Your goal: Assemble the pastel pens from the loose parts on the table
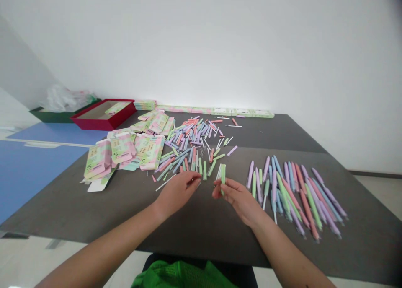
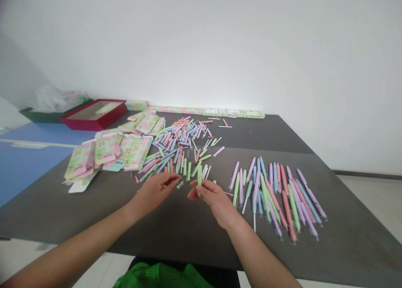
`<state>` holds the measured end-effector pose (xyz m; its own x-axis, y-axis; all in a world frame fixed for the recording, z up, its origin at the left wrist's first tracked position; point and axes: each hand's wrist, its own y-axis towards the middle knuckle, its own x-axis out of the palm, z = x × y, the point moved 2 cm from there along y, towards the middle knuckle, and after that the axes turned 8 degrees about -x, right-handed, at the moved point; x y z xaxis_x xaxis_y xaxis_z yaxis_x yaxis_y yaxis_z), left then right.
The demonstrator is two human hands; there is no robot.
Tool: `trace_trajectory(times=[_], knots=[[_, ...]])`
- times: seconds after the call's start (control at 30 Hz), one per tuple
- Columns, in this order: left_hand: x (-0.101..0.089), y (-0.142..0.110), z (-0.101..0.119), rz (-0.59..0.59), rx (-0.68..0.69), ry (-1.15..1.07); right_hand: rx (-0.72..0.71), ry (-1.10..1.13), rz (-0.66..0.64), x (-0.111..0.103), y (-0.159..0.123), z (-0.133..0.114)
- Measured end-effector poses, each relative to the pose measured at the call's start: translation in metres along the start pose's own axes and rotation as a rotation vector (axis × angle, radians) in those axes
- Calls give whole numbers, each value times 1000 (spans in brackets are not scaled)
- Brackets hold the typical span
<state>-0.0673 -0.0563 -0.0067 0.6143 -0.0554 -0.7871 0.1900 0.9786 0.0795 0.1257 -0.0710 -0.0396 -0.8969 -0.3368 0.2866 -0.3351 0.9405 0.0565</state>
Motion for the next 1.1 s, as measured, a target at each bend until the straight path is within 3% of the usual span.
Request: trace_trajectory(times=[0.07,0.17,0.37,0.47,0.63,0.77,1.1], knots=[[5,0,-2,-9,-7,11,30,180,22,0,0,1],[8,2,-4,-2,-23,24,31,258,69,-4,2,3],[11,19,0,-18,7,81,-134,94,381,-25,6,-2],[20,39,9,-23,42,162,-211,-6,468,-33,6,-5],[51,74,25,-123,-27,426,-252,-75,497,-38,8,-4],[72,85,30,-193,-95,496,-233,-89,507,-39,9,-4],[72,73,29,-238,-148,551,-239,-84,477,-36,8,-6]])
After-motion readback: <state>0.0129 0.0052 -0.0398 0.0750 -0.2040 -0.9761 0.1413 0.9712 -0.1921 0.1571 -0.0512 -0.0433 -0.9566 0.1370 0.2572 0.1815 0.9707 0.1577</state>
